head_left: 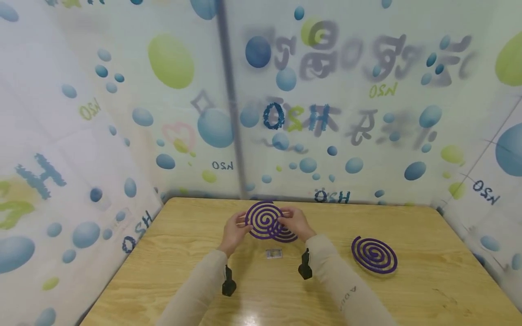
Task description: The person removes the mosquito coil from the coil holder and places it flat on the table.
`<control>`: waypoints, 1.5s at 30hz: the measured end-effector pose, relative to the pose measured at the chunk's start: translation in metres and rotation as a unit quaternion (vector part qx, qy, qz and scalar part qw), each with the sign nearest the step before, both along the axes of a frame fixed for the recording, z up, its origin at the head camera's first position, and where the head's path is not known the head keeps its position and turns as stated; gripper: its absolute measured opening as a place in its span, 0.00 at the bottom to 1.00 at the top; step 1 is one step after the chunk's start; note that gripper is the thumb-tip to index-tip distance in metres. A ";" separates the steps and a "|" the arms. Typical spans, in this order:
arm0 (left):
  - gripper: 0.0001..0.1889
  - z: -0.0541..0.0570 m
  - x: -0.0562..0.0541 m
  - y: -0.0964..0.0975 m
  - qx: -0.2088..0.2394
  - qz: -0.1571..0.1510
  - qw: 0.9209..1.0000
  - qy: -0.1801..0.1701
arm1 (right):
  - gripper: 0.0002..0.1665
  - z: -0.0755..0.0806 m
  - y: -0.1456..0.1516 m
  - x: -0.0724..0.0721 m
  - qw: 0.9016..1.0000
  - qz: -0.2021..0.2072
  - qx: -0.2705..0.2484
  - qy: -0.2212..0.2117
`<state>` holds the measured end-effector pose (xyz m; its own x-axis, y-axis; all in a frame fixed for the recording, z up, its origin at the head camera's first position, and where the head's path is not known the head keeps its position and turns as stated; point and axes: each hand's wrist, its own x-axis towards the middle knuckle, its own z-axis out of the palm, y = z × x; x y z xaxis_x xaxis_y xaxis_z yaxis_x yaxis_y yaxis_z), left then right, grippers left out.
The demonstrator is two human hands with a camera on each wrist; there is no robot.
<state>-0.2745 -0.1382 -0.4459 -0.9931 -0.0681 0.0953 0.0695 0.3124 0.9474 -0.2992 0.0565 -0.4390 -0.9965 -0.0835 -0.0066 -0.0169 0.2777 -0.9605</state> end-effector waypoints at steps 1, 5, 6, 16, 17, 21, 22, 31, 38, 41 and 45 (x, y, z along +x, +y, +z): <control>0.26 -0.001 0.000 -0.002 -0.001 0.005 1.000 -0.004 | 0.21 -0.002 -0.001 0.000 1.000 0.004 -0.007 -0.003; 0.26 -0.005 -0.002 -0.010 -0.002 0.027 0.999 -0.017 | 0.19 -0.008 -0.004 0.000 0.999 0.016 -0.027 -0.015; 0.26 -0.007 -0.002 -0.012 -0.001 0.031 0.999 -0.017 | 0.18 -0.009 -0.005 0.001 0.999 0.018 -0.027 -0.015; 0.21 -0.023 -0.004 -0.019 -0.009 0.069 0.998 -0.014 | 0.16 -0.025 -0.017 0.002 0.999 0.019 -0.020 -0.018; 0.21 -0.024 -0.004 -0.018 -0.010 0.074 0.997 -0.015 | 0.16 -0.026 -0.018 0.003 1.000 0.019 -0.014 -0.015; 0.20 -0.029 -0.002 -0.015 0.000 0.103 0.994 -0.020 | 0.17 -0.031 -0.020 0.005 1.000 0.014 0.011 0.004; 0.20 -0.031 -0.002 -0.015 0.002 0.110 0.994 -0.021 | 0.17 -0.032 -0.021 0.005 1.000 0.011 0.016 0.005; 0.15 -0.041 -0.003 -0.018 0.017 0.152 0.988 -0.001 | 0.14 -0.037 -0.027 0.008 0.999 0.022 0.033 0.028; 0.14 -0.045 -0.002 -0.023 0.006 0.156 0.988 0.009 | 0.14 -0.041 -0.031 0.007 0.999 0.018 0.022 0.016; 0.14 -0.046 -0.003 -0.025 -0.003 0.157 0.987 0.013 | 0.14 -0.041 -0.033 0.008 0.998 0.017 0.040 0.034; 0.14 -0.048 -0.004 -0.028 -0.004 0.159 0.987 0.015 | 0.15 -0.044 -0.035 0.007 0.995 0.012 0.078 0.061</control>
